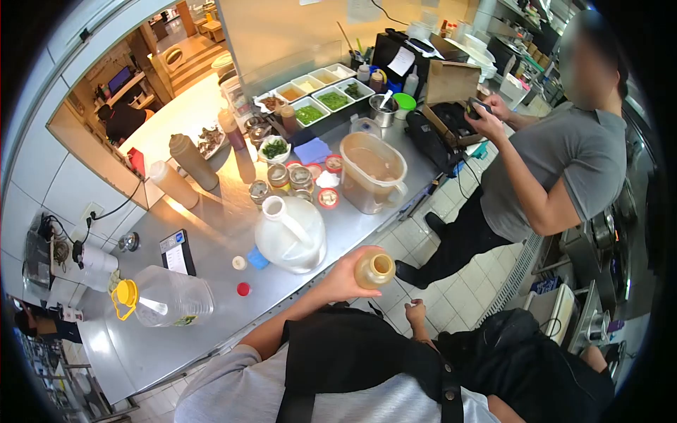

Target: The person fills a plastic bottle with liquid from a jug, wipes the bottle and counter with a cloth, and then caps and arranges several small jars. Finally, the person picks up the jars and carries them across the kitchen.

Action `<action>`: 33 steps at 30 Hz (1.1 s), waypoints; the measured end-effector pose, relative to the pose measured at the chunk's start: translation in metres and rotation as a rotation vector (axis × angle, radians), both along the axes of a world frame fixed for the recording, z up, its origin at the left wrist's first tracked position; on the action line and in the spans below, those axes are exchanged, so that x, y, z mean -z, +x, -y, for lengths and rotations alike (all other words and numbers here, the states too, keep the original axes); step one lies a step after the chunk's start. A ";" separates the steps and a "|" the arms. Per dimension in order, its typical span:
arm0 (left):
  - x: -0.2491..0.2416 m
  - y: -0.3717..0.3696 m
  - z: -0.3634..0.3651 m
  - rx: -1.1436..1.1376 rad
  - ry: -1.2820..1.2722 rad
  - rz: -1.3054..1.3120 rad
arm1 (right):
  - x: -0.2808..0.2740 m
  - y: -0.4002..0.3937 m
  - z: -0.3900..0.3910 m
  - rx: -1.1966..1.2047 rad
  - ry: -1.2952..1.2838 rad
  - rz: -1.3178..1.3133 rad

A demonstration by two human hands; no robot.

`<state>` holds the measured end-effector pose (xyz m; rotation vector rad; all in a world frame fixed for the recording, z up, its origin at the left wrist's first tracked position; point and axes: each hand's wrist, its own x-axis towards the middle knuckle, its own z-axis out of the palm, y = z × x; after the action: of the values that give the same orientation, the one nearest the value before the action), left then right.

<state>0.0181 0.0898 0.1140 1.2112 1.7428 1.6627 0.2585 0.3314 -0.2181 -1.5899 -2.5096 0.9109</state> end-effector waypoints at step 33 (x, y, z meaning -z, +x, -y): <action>0.000 -0.024 -0.015 0.069 -0.146 0.065 | -0.019 -0.026 0.024 0.112 -0.079 -0.030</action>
<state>-0.0061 0.1053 0.1142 1.1253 1.7301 1.4914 0.2326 0.3070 -0.1989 -1.7060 -2.3652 1.0236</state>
